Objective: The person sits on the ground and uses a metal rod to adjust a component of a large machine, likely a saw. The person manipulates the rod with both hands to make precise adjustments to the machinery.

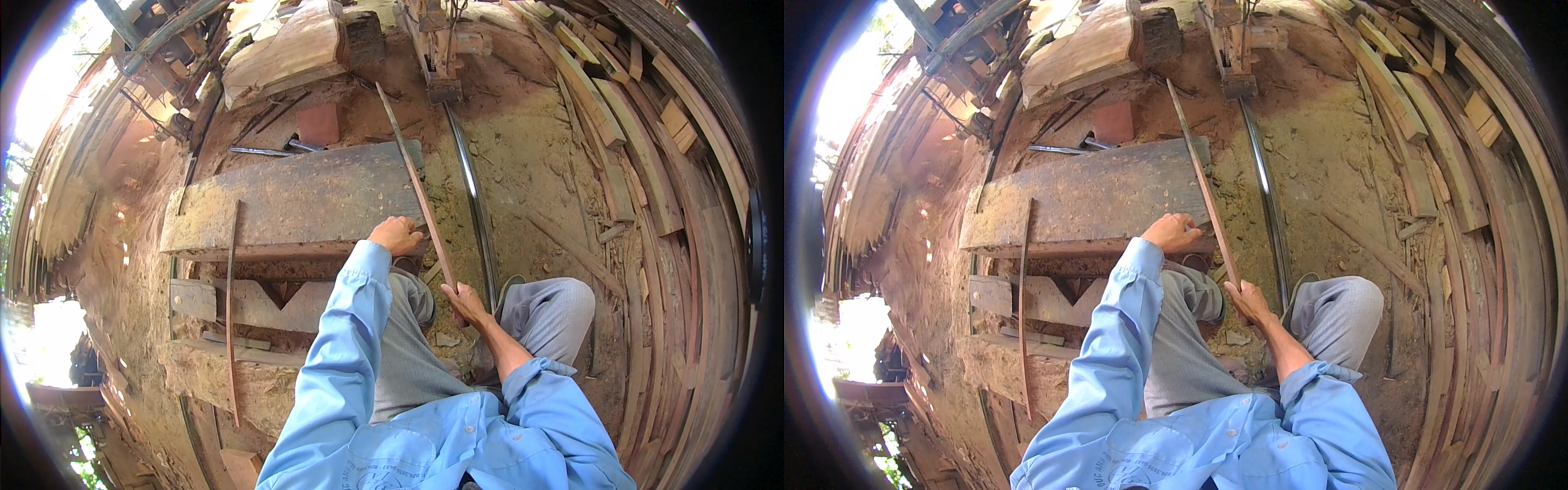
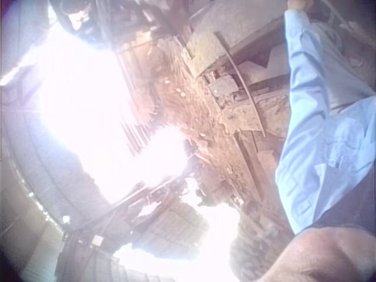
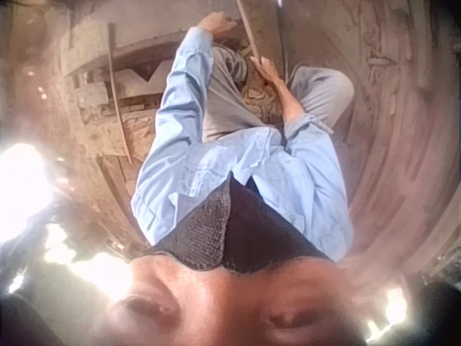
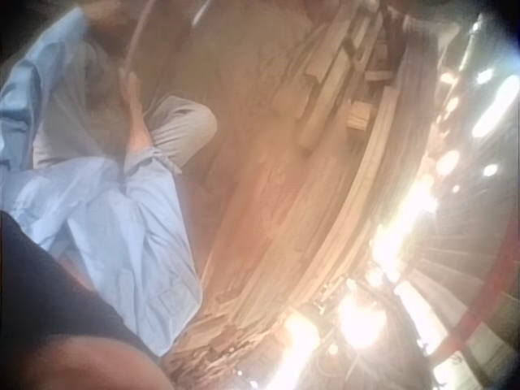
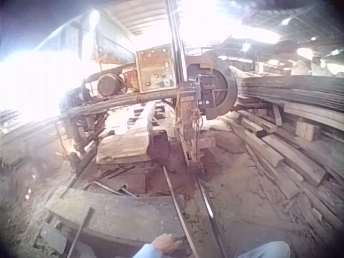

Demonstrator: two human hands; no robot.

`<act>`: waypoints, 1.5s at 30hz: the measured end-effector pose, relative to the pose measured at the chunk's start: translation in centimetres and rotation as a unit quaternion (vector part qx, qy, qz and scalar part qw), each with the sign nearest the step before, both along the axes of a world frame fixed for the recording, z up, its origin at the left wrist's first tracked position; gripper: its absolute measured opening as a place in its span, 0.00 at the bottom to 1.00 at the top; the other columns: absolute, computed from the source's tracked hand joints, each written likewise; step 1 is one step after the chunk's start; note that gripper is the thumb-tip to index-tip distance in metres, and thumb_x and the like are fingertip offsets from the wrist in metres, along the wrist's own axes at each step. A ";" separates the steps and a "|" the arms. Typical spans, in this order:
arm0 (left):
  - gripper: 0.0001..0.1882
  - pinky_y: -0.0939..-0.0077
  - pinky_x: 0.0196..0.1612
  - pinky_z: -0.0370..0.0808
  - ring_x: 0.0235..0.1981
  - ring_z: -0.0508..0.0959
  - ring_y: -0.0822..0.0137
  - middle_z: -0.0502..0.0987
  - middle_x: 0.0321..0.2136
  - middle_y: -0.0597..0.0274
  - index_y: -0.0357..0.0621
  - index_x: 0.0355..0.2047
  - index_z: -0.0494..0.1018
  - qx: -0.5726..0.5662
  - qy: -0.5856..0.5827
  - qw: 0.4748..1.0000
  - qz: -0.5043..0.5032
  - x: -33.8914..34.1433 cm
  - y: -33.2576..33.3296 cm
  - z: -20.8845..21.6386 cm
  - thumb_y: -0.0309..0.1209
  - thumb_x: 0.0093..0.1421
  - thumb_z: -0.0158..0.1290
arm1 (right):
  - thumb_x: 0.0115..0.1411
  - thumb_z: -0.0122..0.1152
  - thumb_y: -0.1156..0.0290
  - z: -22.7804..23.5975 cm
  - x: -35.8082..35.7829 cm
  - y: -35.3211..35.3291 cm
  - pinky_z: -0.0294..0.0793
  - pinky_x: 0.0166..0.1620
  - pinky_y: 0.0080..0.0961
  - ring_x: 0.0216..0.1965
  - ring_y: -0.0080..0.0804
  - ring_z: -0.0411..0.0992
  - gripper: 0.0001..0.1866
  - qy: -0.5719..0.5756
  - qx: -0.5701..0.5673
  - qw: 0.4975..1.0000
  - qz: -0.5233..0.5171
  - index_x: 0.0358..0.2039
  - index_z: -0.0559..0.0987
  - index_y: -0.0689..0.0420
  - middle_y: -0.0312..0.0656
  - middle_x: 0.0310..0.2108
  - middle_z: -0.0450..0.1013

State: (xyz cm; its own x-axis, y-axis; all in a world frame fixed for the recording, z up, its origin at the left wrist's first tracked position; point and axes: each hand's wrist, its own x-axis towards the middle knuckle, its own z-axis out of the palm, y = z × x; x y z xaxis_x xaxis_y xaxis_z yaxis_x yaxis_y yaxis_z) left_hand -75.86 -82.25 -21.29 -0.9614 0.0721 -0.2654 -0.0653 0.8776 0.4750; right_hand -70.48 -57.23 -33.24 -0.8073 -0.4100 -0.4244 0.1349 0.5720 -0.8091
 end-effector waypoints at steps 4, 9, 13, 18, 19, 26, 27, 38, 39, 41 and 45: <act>0.23 0.57 0.46 0.74 0.40 0.79 0.43 0.79 0.33 0.39 0.36 0.42 0.76 -0.003 0.009 1.000 -0.004 0.1 -0.1 0.0 0.45 0.58 0.50 | 0.62 0.52 0.49 -0.6 -0.1 0.0 0.73 0.29 0.39 0.23 0.44 0.76 0.26 0.006 0.010 1.000 0.002 0.36 0.75 0.66 0.54 0.22 0.74; 0.22 0.57 0.46 0.74 0.40 0.79 0.44 0.79 0.33 0.39 0.37 0.42 0.75 -0.003 0.002 1.000 -0.003 0.1 -0.1 0.0 0.45 0.58 0.50 | 0.63 0.52 0.50 0.2 0.0 0.0 0.73 0.25 0.36 0.20 0.40 0.75 0.25 -0.011 -0.003 1.000 0.003 0.34 0.75 0.65 0.49 0.20 0.73; 0.22 0.57 0.45 0.74 0.39 0.79 0.44 0.79 0.33 0.39 0.37 0.42 0.75 0.000 0.003 1.000 -0.003 0.1 -0.2 0.0 0.45 0.59 0.50 | 0.63 0.52 0.50 1.0 0.1 -0.1 0.73 0.22 0.34 0.17 0.37 0.74 0.25 -0.014 -0.005 1.000 0.000 0.33 0.74 0.64 0.46 0.18 0.72; 0.22 0.57 0.45 0.74 0.39 0.79 0.44 0.79 0.33 0.40 0.37 0.42 0.75 -0.001 0.002 1.000 -0.004 0.1 0.0 0.3 0.45 0.59 0.50 | 0.63 0.52 0.50 0.9 0.1 0.0 0.73 0.22 0.35 0.17 0.37 0.74 0.25 0.002 -0.001 1.000 0.003 0.32 0.73 0.65 0.46 0.17 0.71; 0.23 0.57 0.46 0.74 0.39 0.79 0.44 0.79 0.33 0.40 0.37 0.42 0.75 0.000 -0.002 1.000 -0.004 0.1 0.0 0.4 0.45 0.59 0.50 | 0.63 0.51 0.50 0.9 0.1 -0.1 0.73 0.22 0.35 0.17 0.37 0.74 0.25 0.006 0.002 1.000 0.004 0.31 0.73 0.65 0.46 0.17 0.71; 0.20 0.59 0.46 0.75 0.38 0.79 0.46 0.80 0.33 0.42 0.39 0.43 0.76 -0.015 0.012 1.000 -0.001 0.1 0.1 0.0 0.40 0.58 0.49 | 0.63 0.52 0.51 1.0 0.1 0.0 0.72 0.22 0.35 0.17 0.37 0.74 0.24 0.004 -0.010 1.000 0.000 0.31 0.73 0.65 0.47 0.17 0.71; 0.18 0.59 0.45 0.75 0.38 0.79 0.46 0.80 0.33 0.43 0.40 0.42 0.77 0.002 0.031 0.999 -0.012 -0.1 0.0 -0.7 0.38 0.56 0.49 | 0.63 0.52 0.51 0.6 0.1 0.0 0.72 0.23 0.35 0.17 0.37 0.74 0.24 0.005 -0.015 1.000 -0.001 0.31 0.73 0.65 0.47 0.17 0.72; 0.18 0.62 0.45 0.76 0.38 0.80 0.48 0.80 0.35 0.49 0.48 0.37 0.81 0.017 0.014 0.999 -0.034 -0.2 -0.7 -1.6 0.26 0.49 0.45 | 0.62 0.53 0.50 0.7 0.2 -0.1 0.72 0.24 0.36 0.19 0.38 0.74 0.26 -0.004 -0.001 1.000 -0.005 0.31 0.73 0.66 0.48 0.19 0.72; 0.18 0.61 0.46 0.76 0.39 0.79 0.48 0.80 0.36 0.48 0.49 0.38 0.81 0.015 0.019 0.999 -0.032 -0.2 -0.9 -1.9 0.27 0.50 0.45 | 0.62 0.53 0.49 0.6 0.2 -0.2 0.72 0.25 0.37 0.20 0.39 0.75 0.26 -0.005 0.009 1.000 -0.009 0.31 0.73 0.66 0.48 0.20 0.72; 0.18 0.59 0.47 0.75 0.40 0.79 0.47 0.79 0.38 0.47 0.50 0.41 0.80 0.013 0.033 0.999 -0.032 -0.3 -0.8 -1.9 0.29 0.51 0.46 | 0.60 0.54 0.48 -0.7 -0.2 0.2 0.72 0.28 0.39 0.23 0.41 0.75 0.28 0.015 0.015 0.999 -0.033 0.31 0.73 0.66 0.49 0.21 0.72; 0.19 0.55 0.51 0.72 0.46 0.76 0.44 0.77 0.41 0.41 0.42 0.44 0.77 -0.027 0.002 0.999 0.033 0.2 0.0 -0.3 0.39 0.58 0.46 | 0.58 0.55 0.47 -0.5 -1.0 0.3 0.71 0.33 0.41 0.27 0.44 0.75 0.29 0.060 0.027 0.996 -0.066 0.31 0.74 0.67 0.52 0.22 0.73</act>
